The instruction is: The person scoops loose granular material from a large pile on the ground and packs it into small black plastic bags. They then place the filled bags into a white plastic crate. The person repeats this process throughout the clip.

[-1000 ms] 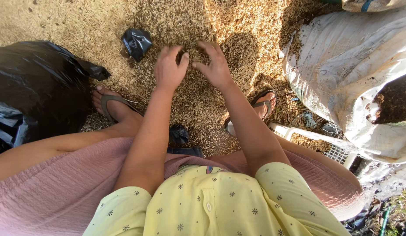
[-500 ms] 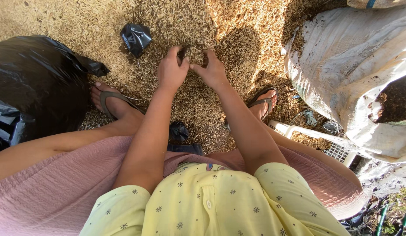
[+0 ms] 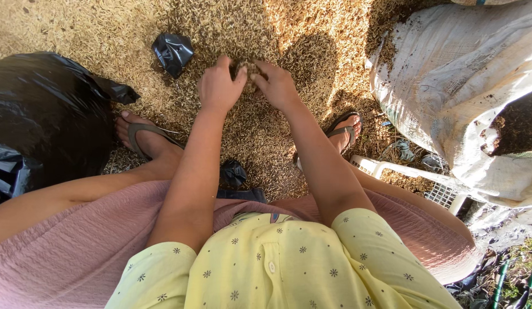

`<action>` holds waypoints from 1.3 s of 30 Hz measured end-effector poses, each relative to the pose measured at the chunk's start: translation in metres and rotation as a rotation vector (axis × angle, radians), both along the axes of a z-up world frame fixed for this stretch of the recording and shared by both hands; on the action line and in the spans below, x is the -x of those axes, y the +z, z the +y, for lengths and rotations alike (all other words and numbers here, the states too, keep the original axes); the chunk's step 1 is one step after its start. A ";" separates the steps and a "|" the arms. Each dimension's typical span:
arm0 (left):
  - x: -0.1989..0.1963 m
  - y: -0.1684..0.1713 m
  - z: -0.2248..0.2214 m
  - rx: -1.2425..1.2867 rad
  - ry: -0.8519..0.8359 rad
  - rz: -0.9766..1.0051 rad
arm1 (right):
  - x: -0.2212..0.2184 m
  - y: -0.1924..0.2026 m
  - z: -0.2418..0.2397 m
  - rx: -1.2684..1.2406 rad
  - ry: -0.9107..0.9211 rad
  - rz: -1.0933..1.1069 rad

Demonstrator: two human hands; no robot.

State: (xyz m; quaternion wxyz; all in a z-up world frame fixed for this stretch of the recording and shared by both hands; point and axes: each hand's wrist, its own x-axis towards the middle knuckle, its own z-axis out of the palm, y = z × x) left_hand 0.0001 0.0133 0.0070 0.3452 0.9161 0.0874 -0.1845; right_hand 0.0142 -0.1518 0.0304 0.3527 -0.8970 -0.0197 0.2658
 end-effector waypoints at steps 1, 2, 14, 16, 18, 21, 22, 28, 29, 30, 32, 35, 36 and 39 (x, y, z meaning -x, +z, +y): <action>-0.001 0.001 -0.001 0.003 0.014 0.034 | -0.004 0.000 0.001 0.076 0.140 -0.203; -0.002 0.001 -0.002 0.005 0.029 0.065 | -0.011 0.000 0.004 0.189 0.214 -0.212; 0.004 -0.009 -0.006 -0.040 0.064 0.085 | 0.001 -0.024 -0.026 0.448 0.273 -0.521; 0.015 -0.012 -0.007 -0.020 0.124 -0.007 | 0.017 -0.037 -0.025 0.492 0.331 -0.502; 0.029 -0.015 -0.008 0.009 0.190 -0.120 | 0.023 -0.044 -0.032 0.535 0.276 -0.487; 0.045 -0.017 -0.012 0.100 0.235 -0.062 | 0.012 -0.035 -0.046 0.357 -0.023 -0.327; 0.047 -0.018 -0.012 0.096 0.237 -0.089 | 0.005 -0.028 -0.050 0.258 -0.159 -0.249; 0.048 -0.016 -0.014 0.086 0.227 -0.091 | -0.002 0.018 -0.024 -0.349 -0.501 0.184; 0.047 -0.016 -0.014 0.077 0.212 -0.100 | 0.000 0.022 -0.017 -0.318 -0.457 0.159; 0.045 -0.015 -0.014 0.065 0.197 -0.109 | 0.001 0.024 -0.010 -0.288 -0.412 0.134; 0.044 -0.016 -0.013 0.028 0.181 -0.163 | 0.006 0.025 -0.004 -0.222 -0.293 -0.031; 0.042 -0.019 -0.013 0.029 0.155 -0.160 | 0.014 0.018 0.000 -0.087 -0.122 -0.343; 0.042 -0.021 -0.012 0.039 0.146 -0.145 | 0.018 0.013 0.003 -0.028 -0.109 -0.380; 0.041 -0.027 -0.012 0.072 0.115 -0.139 | 0.030 -0.005 0.016 0.086 0.006 -0.510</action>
